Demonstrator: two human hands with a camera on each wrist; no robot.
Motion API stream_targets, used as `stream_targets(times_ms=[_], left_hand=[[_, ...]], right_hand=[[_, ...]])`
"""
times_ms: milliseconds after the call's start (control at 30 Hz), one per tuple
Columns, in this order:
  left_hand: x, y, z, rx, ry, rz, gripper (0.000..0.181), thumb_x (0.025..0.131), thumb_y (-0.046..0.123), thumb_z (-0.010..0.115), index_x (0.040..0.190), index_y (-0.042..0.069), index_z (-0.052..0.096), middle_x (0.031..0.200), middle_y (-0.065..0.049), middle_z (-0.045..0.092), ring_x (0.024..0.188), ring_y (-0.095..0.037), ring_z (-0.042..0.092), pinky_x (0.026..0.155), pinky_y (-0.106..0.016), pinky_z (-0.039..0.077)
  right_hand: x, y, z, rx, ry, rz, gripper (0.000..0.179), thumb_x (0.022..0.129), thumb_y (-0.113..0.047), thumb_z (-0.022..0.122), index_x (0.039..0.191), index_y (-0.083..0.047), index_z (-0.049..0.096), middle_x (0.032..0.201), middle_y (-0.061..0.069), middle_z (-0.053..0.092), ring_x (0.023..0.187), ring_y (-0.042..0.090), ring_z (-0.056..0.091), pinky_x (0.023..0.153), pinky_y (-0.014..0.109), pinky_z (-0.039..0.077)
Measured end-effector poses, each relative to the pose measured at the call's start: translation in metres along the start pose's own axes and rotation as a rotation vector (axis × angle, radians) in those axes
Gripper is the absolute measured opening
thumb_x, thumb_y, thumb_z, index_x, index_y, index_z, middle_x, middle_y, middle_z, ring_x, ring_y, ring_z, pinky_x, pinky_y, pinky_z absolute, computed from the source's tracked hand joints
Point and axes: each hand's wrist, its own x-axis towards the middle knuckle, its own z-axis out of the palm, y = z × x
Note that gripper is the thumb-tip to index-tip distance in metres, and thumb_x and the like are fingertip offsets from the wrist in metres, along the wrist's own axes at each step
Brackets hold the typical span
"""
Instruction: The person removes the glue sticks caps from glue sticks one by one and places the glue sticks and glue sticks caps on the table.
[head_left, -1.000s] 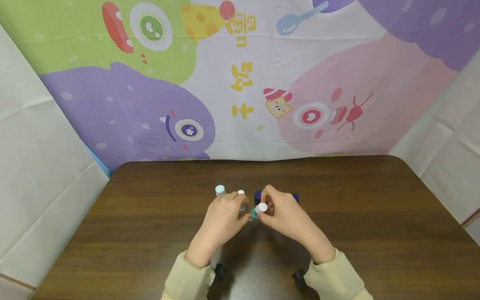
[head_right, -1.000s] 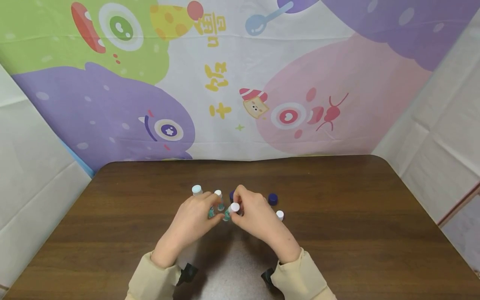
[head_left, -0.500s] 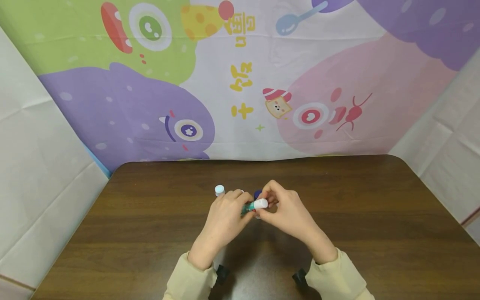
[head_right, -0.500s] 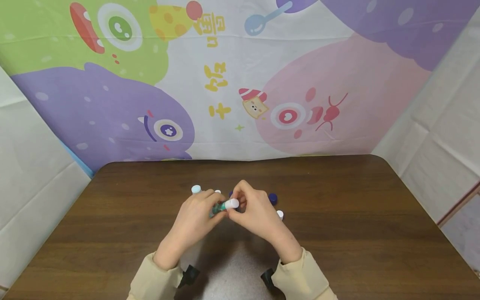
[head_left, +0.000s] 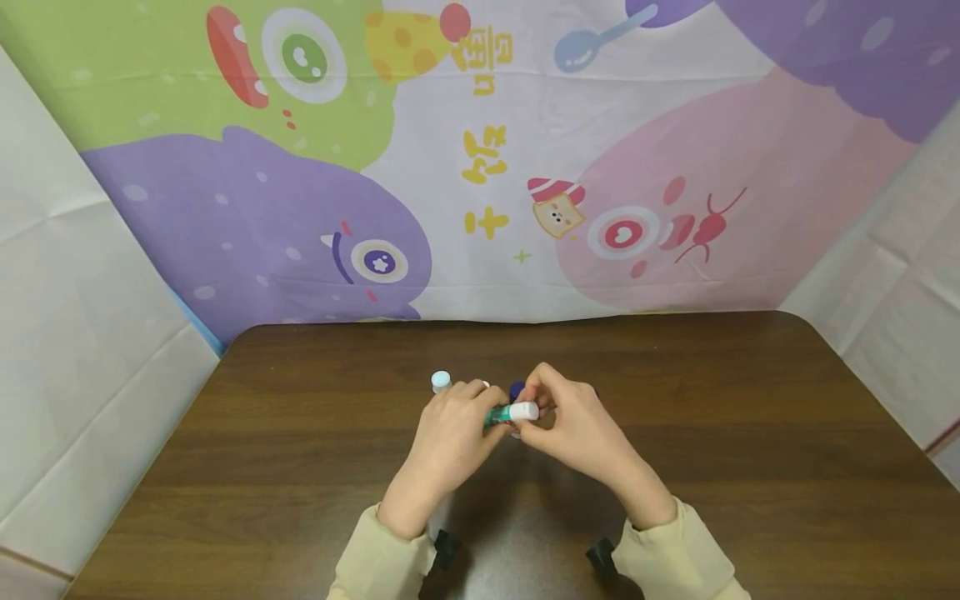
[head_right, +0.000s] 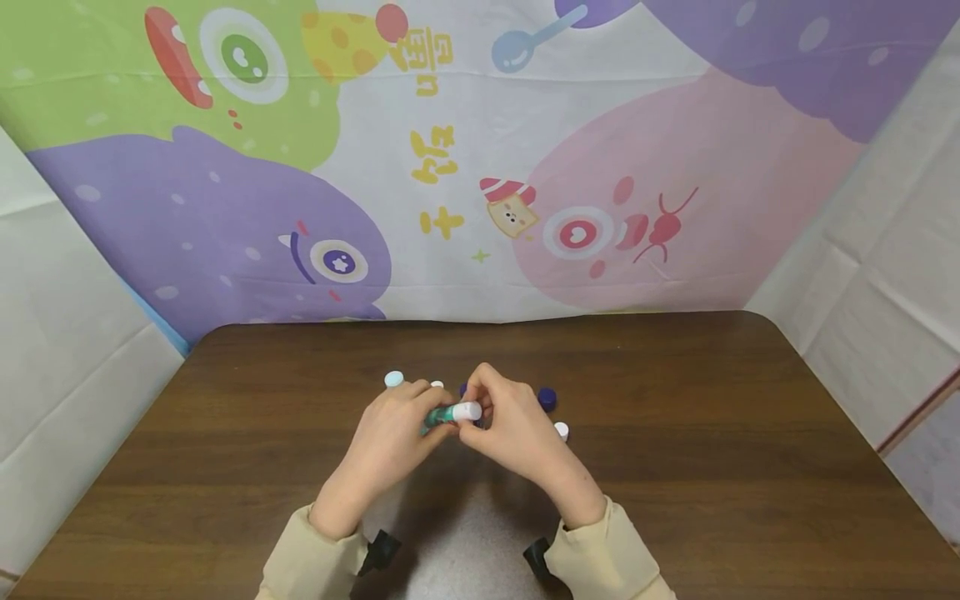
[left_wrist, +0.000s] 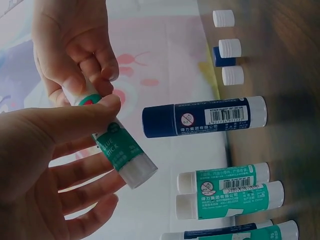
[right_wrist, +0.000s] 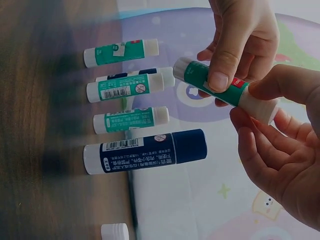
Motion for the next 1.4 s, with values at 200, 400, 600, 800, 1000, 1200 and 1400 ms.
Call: stream_targets(times_ms=[200, 400, 600, 800, 1000, 1200, 1400], left_hand=[[-0.001, -0.002, 0.001, -0.027, 0.001, -0.005, 0.021, 0.07, 0.028, 0.077, 0.083, 0.018, 0.064, 0.072, 0.008, 0.057, 0.063, -0.011, 0.048, 0.056, -0.024, 0.04], [0.0, -0.004, -0.001, -0.033, -0.022, -0.019, 0.022, 0.069, 0.028, 0.077, 0.083, 0.017, 0.065, 0.074, 0.007, 0.058, 0.065, -0.012, 0.051, 0.058, -0.025, 0.042], [0.002, -0.007, -0.004, -0.069, -0.026, -0.085, 0.023, 0.069, 0.029, 0.078, 0.083, 0.018, 0.064, 0.074, 0.008, 0.056, 0.061, -0.009, 0.05, 0.054, -0.025, 0.04], [0.002, -0.008, -0.005, -0.102, -0.005, -0.147, 0.02, 0.072, 0.027, 0.075, 0.086, 0.016, 0.066, 0.077, 0.006, 0.056, 0.06, -0.008, 0.047, 0.054, -0.024, 0.039], [0.002, -0.009, -0.004, -0.146, -0.012, -0.187, 0.018, 0.075, 0.023, 0.072, 0.088, 0.013, 0.065, 0.077, 0.004, 0.056, 0.06, -0.008, 0.049, 0.055, -0.025, 0.041], [0.002, -0.009, -0.003, -0.18, -0.025, -0.212, 0.016, 0.078, 0.021, 0.069, 0.09, 0.012, 0.064, 0.076, 0.002, 0.059, 0.061, -0.01, 0.054, 0.055, -0.027, 0.043], [0.002, -0.007, -0.001, -0.214, -0.05, -0.229, 0.014, 0.078, 0.017, 0.066, 0.091, 0.013, 0.06, 0.077, 0.004, 0.063, 0.065, -0.013, 0.06, 0.057, -0.03, 0.046]], right_hand=[[0.0, 0.001, 0.0, -0.006, 0.001, -0.008, 0.028, 0.072, -0.004, 0.07, 0.086, -0.013, 0.048, 0.081, -0.007, 0.06, 0.07, 0.004, 0.056, 0.066, 0.024, 0.05], [0.001, 0.001, -0.004, -0.006, 0.012, 0.016, 0.027, 0.073, -0.004, 0.068, 0.088, -0.014, 0.048, 0.081, -0.007, 0.06, 0.071, 0.005, 0.057, 0.063, 0.024, 0.05], [0.002, 0.007, -0.02, -0.04, 0.077, 0.067, 0.026, 0.073, -0.006, 0.069, 0.089, -0.014, 0.051, 0.08, -0.004, 0.061, 0.07, 0.007, 0.058, 0.057, 0.024, 0.048], [-0.002, 0.015, -0.039, -0.119, 0.143, 0.151, 0.024, 0.076, -0.008, 0.07, 0.093, -0.013, 0.054, 0.083, -0.001, 0.063, 0.072, 0.01, 0.059, 0.062, 0.03, 0.049], [-0.001, 0.021, -0.045, -0.156, 0.153, 0.229, 0.021, 0.078, -0.011, 0.069, 0.094, -0.011, 0.056, 0.082, 0.001, 0.065, 0.072, 0.012, 0.06, 0.064, 0.03, 0.048], [-0.001, 0.032, -0.046, -0.221, 0.12, 0.289, 0.017, 0.079, -0.01, 0.068, 0.094, -0.007, 0.061, 0.084, 0.005, 0.063, 0.07, 0.014, 0.057, 0.063, 0.029, 0.046], [-0.003, 0.047, -0.048, -0.317, 0.06, 0.343, 0.018, 0.075, -0.002, 0.062, 0.093, -0.003, 0.064, 0.074, 0.006, 0.056, 0.067, 0.017, 0.05, 0.06, 0.028, 0.038]])
